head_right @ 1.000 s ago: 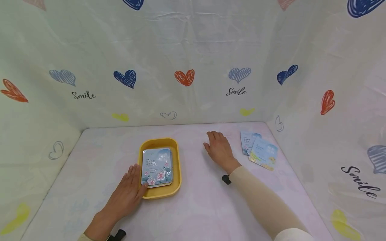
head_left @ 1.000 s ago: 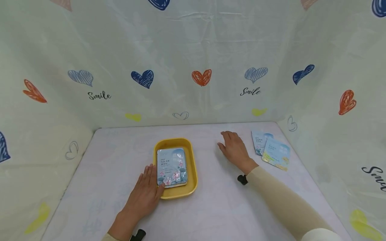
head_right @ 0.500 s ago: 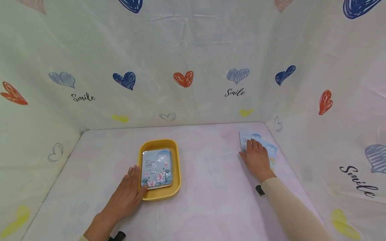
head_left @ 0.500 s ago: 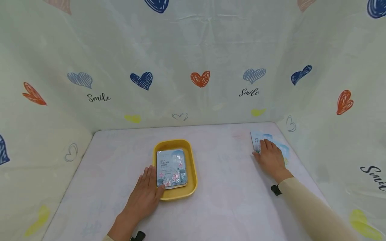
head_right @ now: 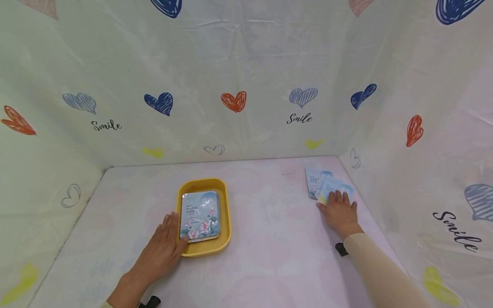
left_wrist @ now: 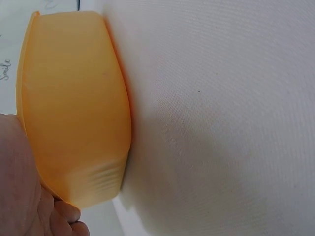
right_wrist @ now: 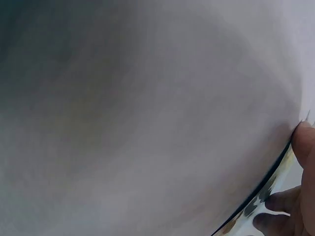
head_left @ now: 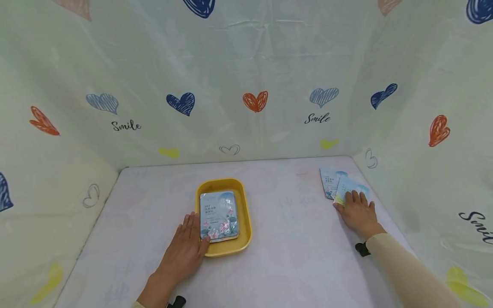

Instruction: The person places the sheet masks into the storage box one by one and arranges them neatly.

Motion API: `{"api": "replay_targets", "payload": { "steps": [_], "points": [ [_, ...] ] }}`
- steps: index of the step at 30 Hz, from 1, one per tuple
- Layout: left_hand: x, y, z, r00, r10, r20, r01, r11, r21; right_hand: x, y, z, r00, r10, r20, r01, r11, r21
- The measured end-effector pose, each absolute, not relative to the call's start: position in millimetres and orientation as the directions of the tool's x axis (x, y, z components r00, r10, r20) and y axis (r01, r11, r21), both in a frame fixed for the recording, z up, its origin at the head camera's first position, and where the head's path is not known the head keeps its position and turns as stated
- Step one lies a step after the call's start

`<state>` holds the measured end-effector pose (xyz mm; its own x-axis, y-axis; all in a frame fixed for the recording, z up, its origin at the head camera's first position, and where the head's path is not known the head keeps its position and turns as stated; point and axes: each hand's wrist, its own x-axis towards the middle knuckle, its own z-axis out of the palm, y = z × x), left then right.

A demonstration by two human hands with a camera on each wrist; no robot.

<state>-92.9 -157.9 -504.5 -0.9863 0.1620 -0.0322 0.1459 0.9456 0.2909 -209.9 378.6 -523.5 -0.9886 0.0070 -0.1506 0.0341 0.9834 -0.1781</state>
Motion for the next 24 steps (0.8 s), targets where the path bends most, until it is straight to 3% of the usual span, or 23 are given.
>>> {"api": "replay_targets", "payload": {
  "steps": [14,24],
  "points": [
    [-93,-157,-505,-0.986,0.165,-0.037,0.147,0.945,0.293,-209,350,-522,-0.980,-0.039,-0.195,0.003,0.978,-0.207],
    [-92,-157,-504,-0.987,0.149,-0.060,0.124,0.946,0.301,-204,298,-524,-0.974,-0.173,-0.146,-0.146,0.973,-0.181]
  ]
}}
